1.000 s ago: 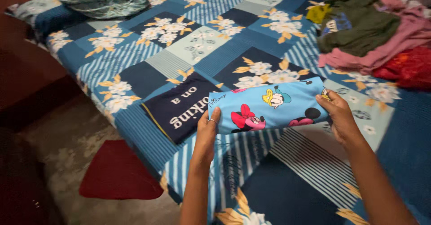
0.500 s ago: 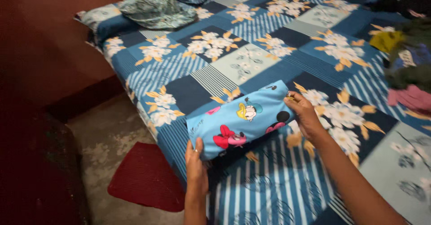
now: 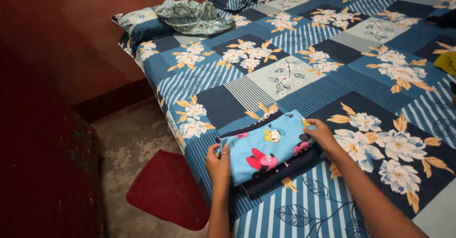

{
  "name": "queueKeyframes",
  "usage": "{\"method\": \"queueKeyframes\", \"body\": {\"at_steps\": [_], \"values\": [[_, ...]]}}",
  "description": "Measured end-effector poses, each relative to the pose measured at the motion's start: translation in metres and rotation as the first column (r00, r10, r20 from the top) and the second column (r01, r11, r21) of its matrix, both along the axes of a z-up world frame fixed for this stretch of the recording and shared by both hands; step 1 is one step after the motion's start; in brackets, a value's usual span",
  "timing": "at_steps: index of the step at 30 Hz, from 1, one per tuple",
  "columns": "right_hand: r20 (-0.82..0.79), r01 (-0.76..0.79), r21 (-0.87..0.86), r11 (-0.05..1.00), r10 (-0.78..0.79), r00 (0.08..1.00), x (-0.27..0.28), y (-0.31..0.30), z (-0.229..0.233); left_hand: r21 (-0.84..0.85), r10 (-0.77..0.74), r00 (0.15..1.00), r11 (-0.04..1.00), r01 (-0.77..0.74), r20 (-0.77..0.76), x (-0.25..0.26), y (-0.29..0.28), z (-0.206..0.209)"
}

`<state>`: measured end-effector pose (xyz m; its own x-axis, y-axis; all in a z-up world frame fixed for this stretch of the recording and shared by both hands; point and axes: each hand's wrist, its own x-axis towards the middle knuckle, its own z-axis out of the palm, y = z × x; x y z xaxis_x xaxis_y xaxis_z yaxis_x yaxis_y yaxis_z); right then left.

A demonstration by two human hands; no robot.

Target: The person folds a light blue t-shirt with cartoon characters and a dark green t-shirt on a bed. They smooth and align each garment, fold the sides and bottom up, then roll the shirts into compact bundles and place them on the bed.

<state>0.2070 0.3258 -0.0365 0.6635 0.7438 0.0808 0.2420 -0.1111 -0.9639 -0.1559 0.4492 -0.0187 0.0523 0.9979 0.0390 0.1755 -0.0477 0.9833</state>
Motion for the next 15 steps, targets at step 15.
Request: {"method": "queueKeyframes", "body": {"at_steps": [15], "values": [[0.78,0.244,-0.042,0.969,-0.121,0.614,-0.077,-0.004,0.04,0.762,0.441,0.804,0.647,0.022,-0.398,0.009,-0.076,0.065]]}}
